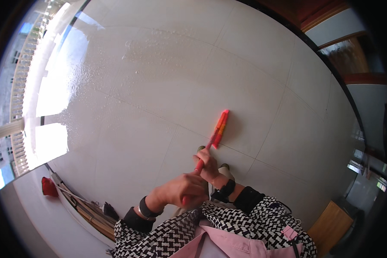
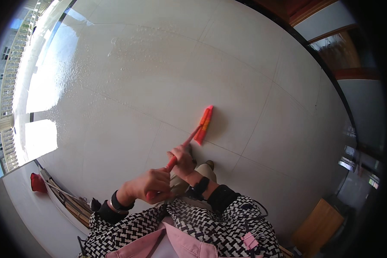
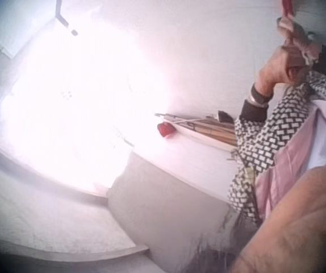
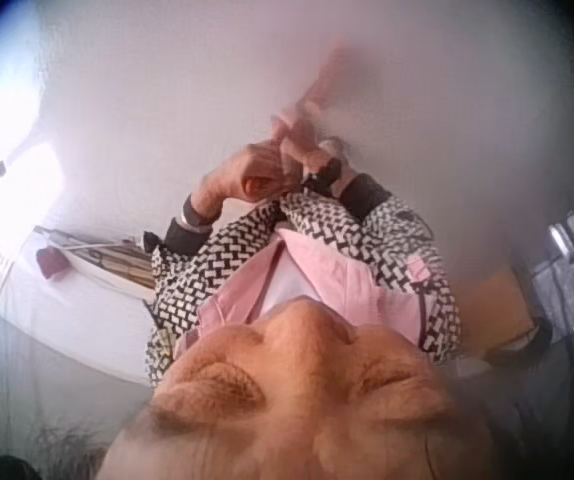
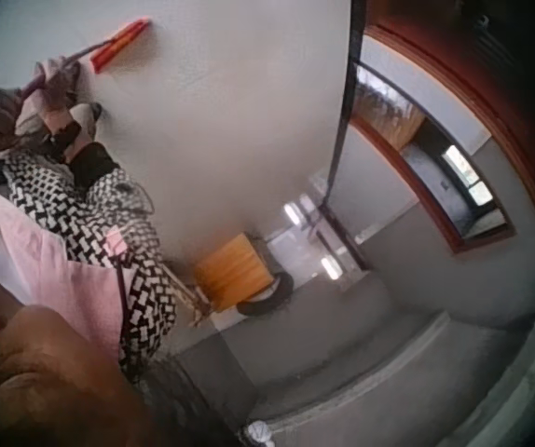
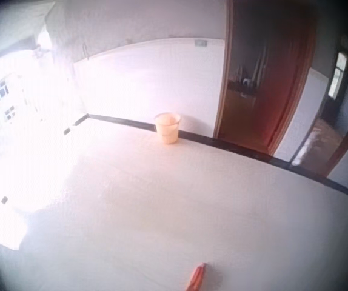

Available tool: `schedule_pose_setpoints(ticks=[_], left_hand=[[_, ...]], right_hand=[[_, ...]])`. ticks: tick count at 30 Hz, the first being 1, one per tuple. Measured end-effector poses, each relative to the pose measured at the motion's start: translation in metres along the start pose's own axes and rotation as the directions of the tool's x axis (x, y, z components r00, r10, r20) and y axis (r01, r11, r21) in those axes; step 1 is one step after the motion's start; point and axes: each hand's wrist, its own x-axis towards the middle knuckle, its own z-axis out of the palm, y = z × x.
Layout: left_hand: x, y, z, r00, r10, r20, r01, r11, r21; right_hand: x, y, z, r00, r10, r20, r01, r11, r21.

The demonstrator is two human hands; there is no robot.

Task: The person sweeps a tiled floor using a red broom, moving debris toward a central area. The person works around stacked wooden planks and a bucket, then sweeps along a black border and near a staircase railing.

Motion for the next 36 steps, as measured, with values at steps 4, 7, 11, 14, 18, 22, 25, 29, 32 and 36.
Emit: schedule_pose_setpoints(ticks=[4, 7, 11, 14, 18, 22, 25, 29, 32, 36], left_hand=[[-0.029, 0.001, -0.049, 0.934, -0.356, -0.040, 0.338, 0.838, 0.428], [-0.005, -0.024, -0.038, 0.932, -0.356, -0.061, 0.319, 0.732, 0.602], [0.056, 0.006, 0.001, 0.985, -0.170, 0.000, 0.132, 0.767, 0.628], [0.108, 0.046, 0.025, 0.987, -0.042, 0.155, -0.036, 0.884, 0.467], [0.173, 0.055, 0.059, 0.944, 0.164, 0.285, -0.218, 0.961, 0.170], [0.248, 0.008, 0.119, 0.902, 0.305, 0.306, -0.291, 0.952, -0.092], [0.321, -0.050, 0.167, 0.907, 0.270, 0.323, -0.201, 0.952, -0.233], [0.445, -0.163, 0.246, 0.917, 0.230, 0.325, -0.153, 0.957, -0.246], [0.508, -0.242, 0.276, 0.921, 0.156, 0.358, -0.088, 0.976, -0.200], [0.558, -0.250, 0.228, 0.983, -0.105, 0.151, 0.123, 0.986, -0.113]], right_hand=[[0.074, -0.023, 0.133, 0.990, -0.115, 0.078, 0.078, 0.923, 0.377], [0.102, -0.034, 0.159, 0.940, -0.314, -0.136, 0.323, 0.682, 0.657], [0.097, -0.053, 0.080, 0.841, -0.458, -0.288, 0.507, 0.485, 0.712], [0.072, -0.056, -0.023, 0.966, -0.256, -0.023, 0.231, 0.828, 0.510], [0.027, -0.031, -0.148, 0.965, 0.065, -0.254, 0.045, 0.913, 0.406], [-0.011, 0.039, -0.268, 0.807, 0.261, -0.529, -0.130, 0.953, 0.272], [-0.018, 0.121, -0.352, 0.687, 0.276, -0.672, -0.297, 0.951, 0.086], [-0.008, 0.271, -0.467, 0.632, 0.298, -0.716, -0.358, 0.931, 0.072], [0.020, 0.361, -0.526, 0.676, 0.321, -0.663, -0.387, 0.921, 0.050], [0.116, 0.356, -0.543, 0.757, 0.344, -0.555, -0.469, 0.878, -0.094]])
